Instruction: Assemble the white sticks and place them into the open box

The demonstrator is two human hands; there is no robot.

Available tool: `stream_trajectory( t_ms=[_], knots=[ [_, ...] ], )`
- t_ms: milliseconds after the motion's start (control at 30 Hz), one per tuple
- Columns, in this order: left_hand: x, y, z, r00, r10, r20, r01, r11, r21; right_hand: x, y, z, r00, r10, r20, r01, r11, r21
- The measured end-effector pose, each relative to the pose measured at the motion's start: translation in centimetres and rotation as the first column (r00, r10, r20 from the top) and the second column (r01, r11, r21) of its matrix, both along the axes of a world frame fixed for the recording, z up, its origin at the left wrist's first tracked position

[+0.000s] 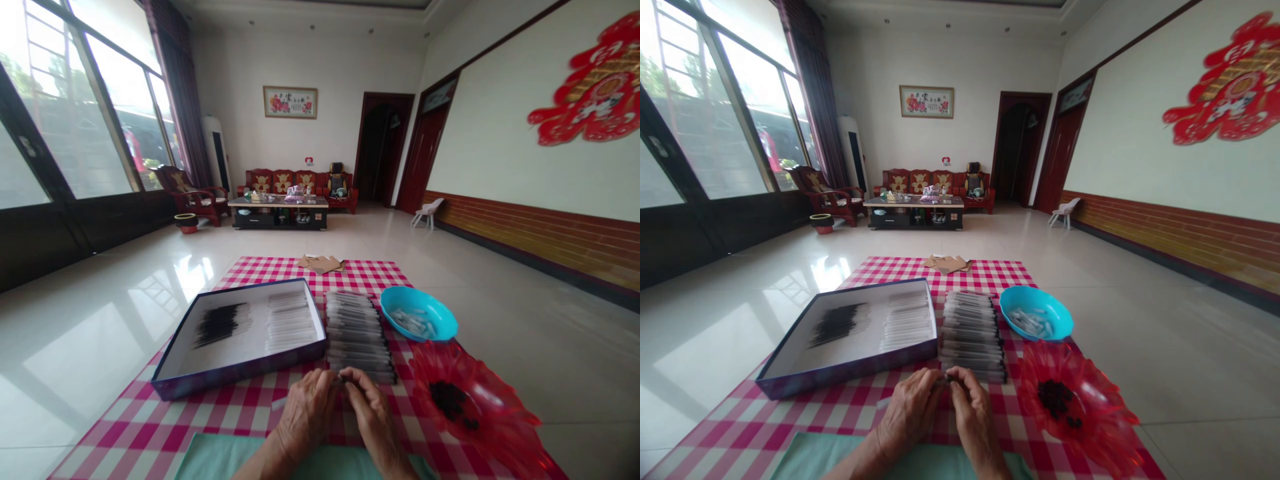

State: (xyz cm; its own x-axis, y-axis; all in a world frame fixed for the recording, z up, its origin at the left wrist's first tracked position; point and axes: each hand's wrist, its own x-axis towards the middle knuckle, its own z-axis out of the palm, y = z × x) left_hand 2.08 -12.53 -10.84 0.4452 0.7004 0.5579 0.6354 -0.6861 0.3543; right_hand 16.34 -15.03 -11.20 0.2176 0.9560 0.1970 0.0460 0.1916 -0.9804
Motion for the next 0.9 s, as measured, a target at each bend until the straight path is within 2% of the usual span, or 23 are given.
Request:
stream_trajectory(
  t_ms=[100,300,433,567,667,767,900],
  knots=[
    [-0.02,-0.05,0.23,1.000,0.005,0.009,-0.005,1.000,0.023,-0.09,0.23,0.04,0.999,-0.030,-0.033,0.030,1.000,-0.005],
    [0.04,-0.08,0.34,1.000,-0.010,-0.019,0.010,1.000,0.007,-0.34,0.32,-0.16,0.987,-0.076,0.144,0.073,0.997,0.025],
    [-0.03,-0.05,0.20,1.000,-0.011,-0.011,0.011,1.000,-0.008,-0.20,0.06,-0.06,0.993,-0.026,0.112,0.018,0.997,0.072],
    [-0.11,-0.12,0.18,1.000,0.006,-0.012,-0.006,1.000,-0.008,-0.20,0.25,-0.39,1.000,-0.003,-0.002,0.004,0.999,0.036],
    [-0.10,-0.16,0.25,1.000,0.004,-0.027,-0.004,1.000,-0.010,-0.31,0.45,-0.53,0.995,-0.067,0.068,0.067,0.998,0.014],
    [-0.11,-0.16,0.28,0.999,0.000,-0.037,0.000,1.000,-0.010,-0.36,0.35,-0.28,0.983,-0.075,0.167,0.069,0.997,0.041],
    [-0.17,-0.05,0.23,1.000,-0.007,-0.022,0.007,1.000,-0.001,-0.30,0.10,-0.09,0.994,-0.031,0.106,0.022,0.996,0.082]
  ],
)
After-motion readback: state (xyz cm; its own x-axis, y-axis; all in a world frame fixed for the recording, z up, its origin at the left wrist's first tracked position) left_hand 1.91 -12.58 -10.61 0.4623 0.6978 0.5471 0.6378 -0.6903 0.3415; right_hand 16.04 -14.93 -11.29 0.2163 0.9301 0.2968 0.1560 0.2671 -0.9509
